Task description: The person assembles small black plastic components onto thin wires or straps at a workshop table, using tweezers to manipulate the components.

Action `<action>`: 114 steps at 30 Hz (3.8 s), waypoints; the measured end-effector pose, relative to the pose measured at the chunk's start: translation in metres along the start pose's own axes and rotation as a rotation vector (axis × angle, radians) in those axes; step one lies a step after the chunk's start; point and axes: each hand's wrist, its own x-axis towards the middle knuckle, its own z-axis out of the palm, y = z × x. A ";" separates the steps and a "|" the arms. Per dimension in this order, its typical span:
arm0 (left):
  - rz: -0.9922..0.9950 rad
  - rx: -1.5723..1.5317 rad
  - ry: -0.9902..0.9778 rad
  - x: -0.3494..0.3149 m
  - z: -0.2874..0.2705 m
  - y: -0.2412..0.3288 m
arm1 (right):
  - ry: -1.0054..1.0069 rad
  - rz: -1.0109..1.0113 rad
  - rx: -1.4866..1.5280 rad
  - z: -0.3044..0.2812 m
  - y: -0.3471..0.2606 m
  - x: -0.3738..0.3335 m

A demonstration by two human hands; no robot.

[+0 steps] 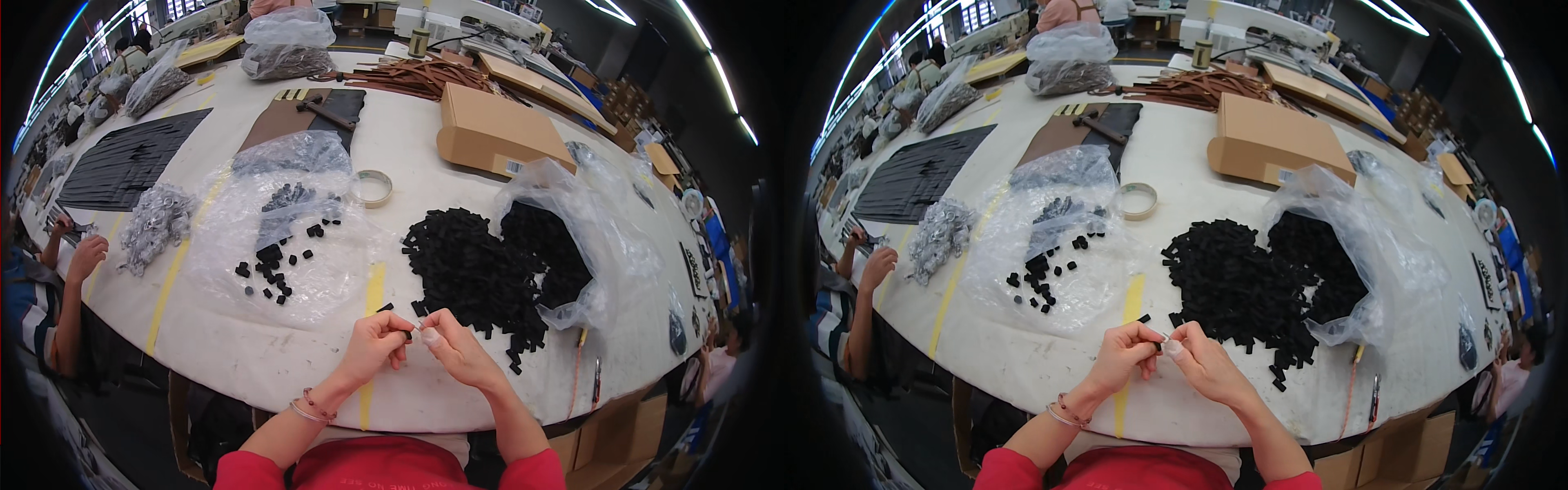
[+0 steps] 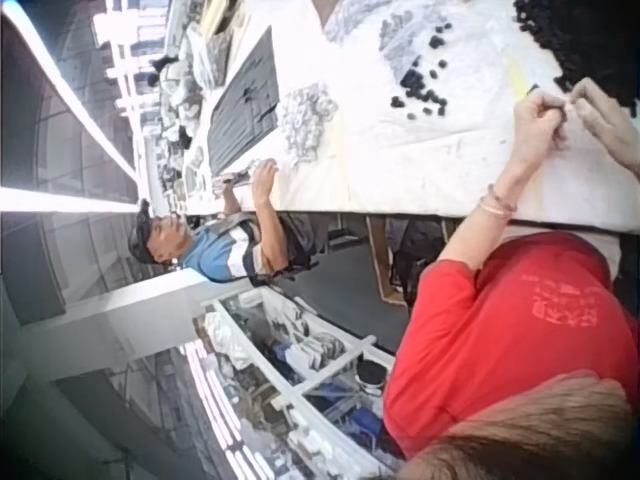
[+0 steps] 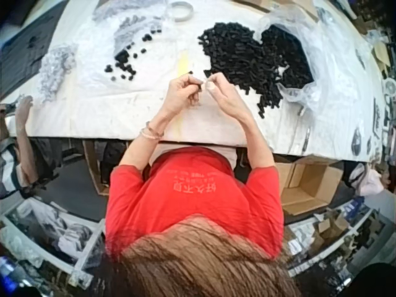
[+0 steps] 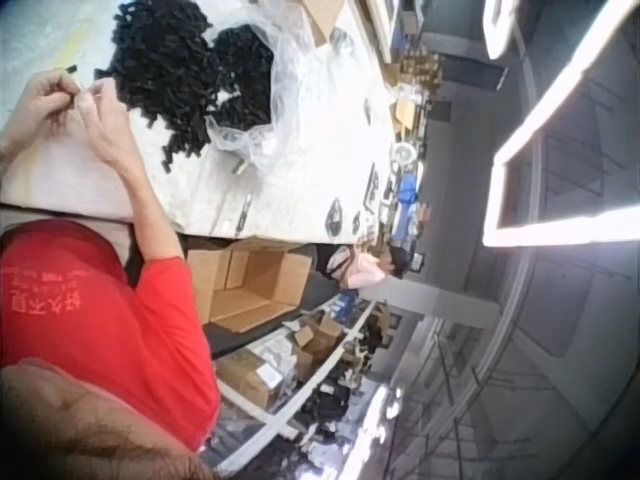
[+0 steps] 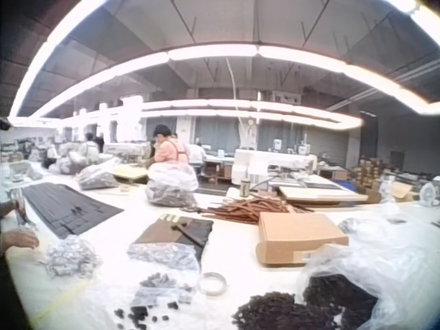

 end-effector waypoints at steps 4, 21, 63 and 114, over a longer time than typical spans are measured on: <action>-0.180 -0.307 -0.038 0.001 -0.002 0.007 | -0.083 0.060 0.050 -0.006 0.011 -0.005; -0.284 -0.492 -0.248 0.002 -0.011 0.007 | -0.374 0.269 0.448 -0.014 0.005 -0.006; -0.414 -0.903 -0.190 -0.014 0.008 0.002 | 0.561 -0.651 -0.656 0.028 0.018 -0.008; -0.018 0.075 -0.106 0.010 0.019 0.006 | 0.408 0.169 0.855 -0.033 0.032 -0.005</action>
